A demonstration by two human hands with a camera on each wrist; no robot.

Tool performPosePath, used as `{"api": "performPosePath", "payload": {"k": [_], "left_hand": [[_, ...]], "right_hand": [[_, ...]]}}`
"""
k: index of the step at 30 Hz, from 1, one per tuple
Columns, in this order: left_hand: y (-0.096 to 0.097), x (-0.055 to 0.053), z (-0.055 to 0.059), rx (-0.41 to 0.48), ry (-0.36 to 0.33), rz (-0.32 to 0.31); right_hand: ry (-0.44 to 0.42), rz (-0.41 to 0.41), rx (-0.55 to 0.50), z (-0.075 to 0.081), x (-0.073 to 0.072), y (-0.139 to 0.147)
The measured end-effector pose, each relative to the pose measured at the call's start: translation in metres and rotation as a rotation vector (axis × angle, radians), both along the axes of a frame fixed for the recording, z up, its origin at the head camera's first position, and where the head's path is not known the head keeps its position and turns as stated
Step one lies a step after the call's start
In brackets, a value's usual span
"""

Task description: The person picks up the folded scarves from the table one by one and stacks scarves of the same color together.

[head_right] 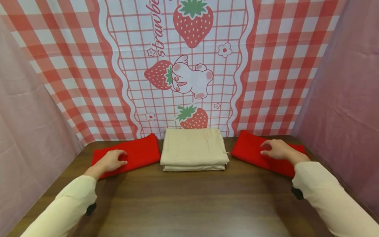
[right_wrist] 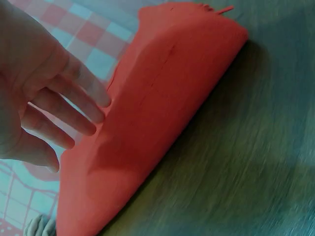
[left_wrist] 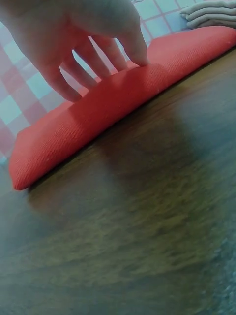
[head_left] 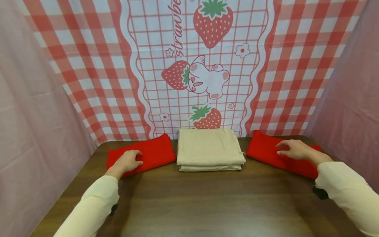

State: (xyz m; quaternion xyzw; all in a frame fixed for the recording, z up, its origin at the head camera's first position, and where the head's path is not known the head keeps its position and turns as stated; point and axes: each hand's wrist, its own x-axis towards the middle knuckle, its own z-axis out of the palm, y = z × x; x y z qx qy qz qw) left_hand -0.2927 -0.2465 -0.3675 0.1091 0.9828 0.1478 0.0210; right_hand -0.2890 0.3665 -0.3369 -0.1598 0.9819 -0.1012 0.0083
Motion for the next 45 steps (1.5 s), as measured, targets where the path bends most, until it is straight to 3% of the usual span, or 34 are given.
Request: {"api": "performPosePath", "payload": {"k": [15,32,45], "left_hand": [[0.002,-0.008,0.004,-0.084,-0.02,-0.032],[0.003,-0.007,0.008,-0.083,-0.054,-0.003],[0.008,-0.006,0.008,-0.101,-0.047,-0.003]], "right_hand": [[-0.028,-0.047,0.031,-0.008,-0.009,0.029],[-0.052,0.013,0.113,-0.012,-0.018,0.021],[-0.023,0.033,0.161,-0.014,-0.012,0.013]]}}
